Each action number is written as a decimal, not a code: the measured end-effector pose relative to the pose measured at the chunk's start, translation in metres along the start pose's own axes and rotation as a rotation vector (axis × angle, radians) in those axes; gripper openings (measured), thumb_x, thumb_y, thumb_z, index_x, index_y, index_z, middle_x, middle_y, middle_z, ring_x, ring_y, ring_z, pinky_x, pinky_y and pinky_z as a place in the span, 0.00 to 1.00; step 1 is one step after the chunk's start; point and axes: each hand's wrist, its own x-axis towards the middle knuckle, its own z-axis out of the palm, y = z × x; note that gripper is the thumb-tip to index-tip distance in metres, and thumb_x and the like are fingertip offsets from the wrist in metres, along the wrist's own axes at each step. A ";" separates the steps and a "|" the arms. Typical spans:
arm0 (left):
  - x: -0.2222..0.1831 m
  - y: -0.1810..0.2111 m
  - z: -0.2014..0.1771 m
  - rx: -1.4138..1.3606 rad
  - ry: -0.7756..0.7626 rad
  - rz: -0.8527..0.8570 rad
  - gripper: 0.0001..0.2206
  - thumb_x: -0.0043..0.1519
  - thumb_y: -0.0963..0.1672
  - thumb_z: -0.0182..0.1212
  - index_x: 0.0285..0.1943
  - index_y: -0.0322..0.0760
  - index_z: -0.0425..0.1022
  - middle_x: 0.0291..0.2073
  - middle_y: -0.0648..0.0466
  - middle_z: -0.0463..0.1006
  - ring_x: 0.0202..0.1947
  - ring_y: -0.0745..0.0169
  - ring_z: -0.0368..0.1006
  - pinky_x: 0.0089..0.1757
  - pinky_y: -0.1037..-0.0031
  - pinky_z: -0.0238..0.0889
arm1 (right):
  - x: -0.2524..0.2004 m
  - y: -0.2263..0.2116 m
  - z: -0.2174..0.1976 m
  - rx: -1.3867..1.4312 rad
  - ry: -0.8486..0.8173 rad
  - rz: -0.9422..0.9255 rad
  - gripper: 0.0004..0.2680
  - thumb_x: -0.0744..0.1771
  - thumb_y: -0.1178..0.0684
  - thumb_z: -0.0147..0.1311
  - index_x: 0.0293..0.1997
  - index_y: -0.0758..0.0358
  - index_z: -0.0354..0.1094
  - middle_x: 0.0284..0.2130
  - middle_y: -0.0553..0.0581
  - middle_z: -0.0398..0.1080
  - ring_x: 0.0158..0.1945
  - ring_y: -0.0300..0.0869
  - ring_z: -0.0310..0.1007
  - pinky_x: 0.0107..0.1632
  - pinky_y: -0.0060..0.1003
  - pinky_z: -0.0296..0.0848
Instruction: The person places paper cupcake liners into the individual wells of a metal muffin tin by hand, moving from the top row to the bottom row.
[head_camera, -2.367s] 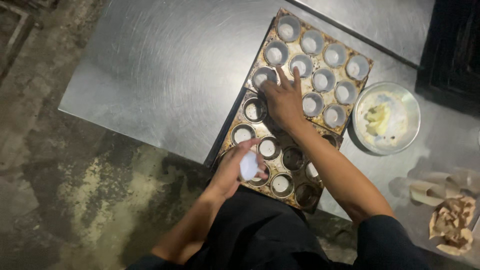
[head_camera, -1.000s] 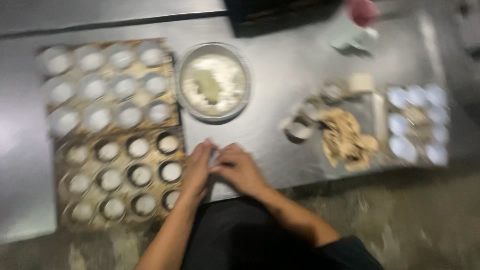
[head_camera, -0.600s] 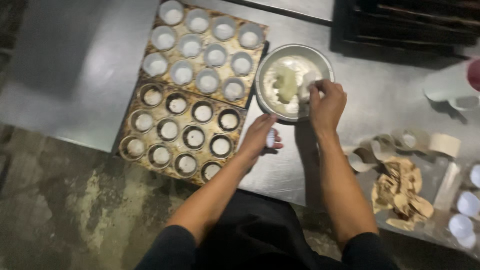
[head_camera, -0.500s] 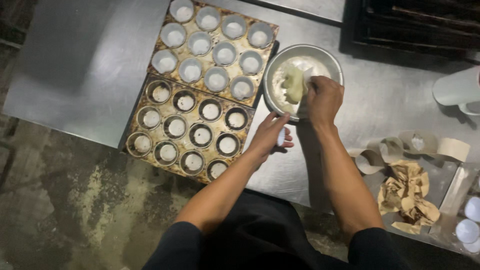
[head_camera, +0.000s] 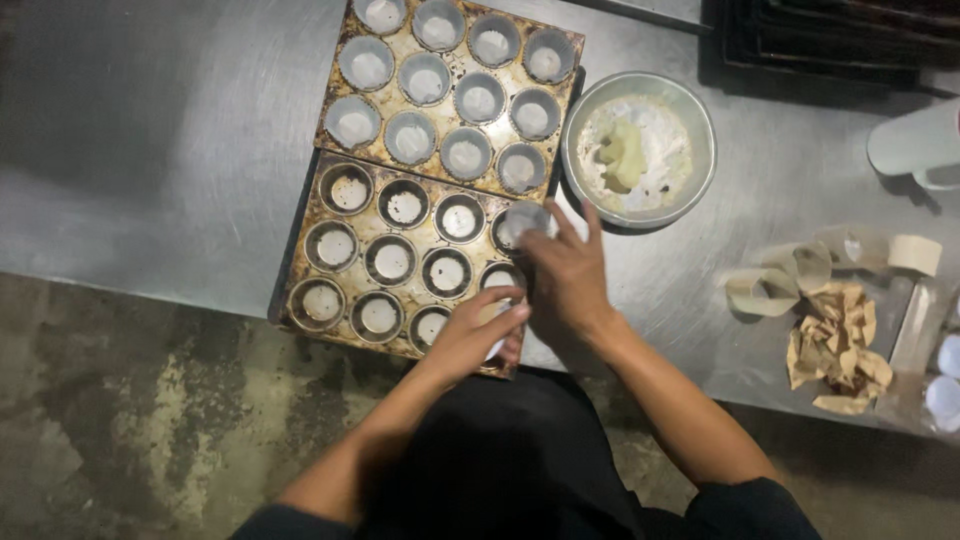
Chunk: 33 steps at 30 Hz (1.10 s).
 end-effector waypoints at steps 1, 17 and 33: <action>-0.009 0.003 -0.010 0.006 0.026 0.009 0.23 0.63 0.48 0.62 0.64 0.31 0.69 0.33 0.57 0.77 0.29 0.70 0.73 0.32 0.76 0.74 | 0.002 -0.007 0.004 -0.033 -0.041 0.018 0.12 0.63 0.64 0.57 0.49 0.59 0.75 0.46 0.54 0.78 0.68 0.55 0.66 0.73 0.65 0.44; -0.019 0.017 -0.036 -0.082 0.071 0.077 0.19 0.65 0.47 0.61 0.61 0.30 0.72 0.33 0.53 0.75 0.32 0.67 0.74 0.34 0.74 0.75 | -0.009 -0.028 0.021 -0.134 -0.187 0.140 0.16 0.61 0.59 0.61 0.55 0.62 0.74 0.55 0.58 0.75 0.73 0.58 0.57 0.74 0.67 0.38; 0.031 0.006 0.039 -0.098 0.188 0.123 0.18 0.66 0.50 0.55 0.56 0.33 0.73 0.43 0.56 0.78 0.44 0.66 0.73 0.39 0.77 0.68 | -0.034 -0.072 -0.074 0.467 -0.049 0.188 0.15 0.62 0.55 0.63 0.51 0.71 0.70 0.48 0.63 0.72 0.54 0.57 0.67 0.57 0.49 0.61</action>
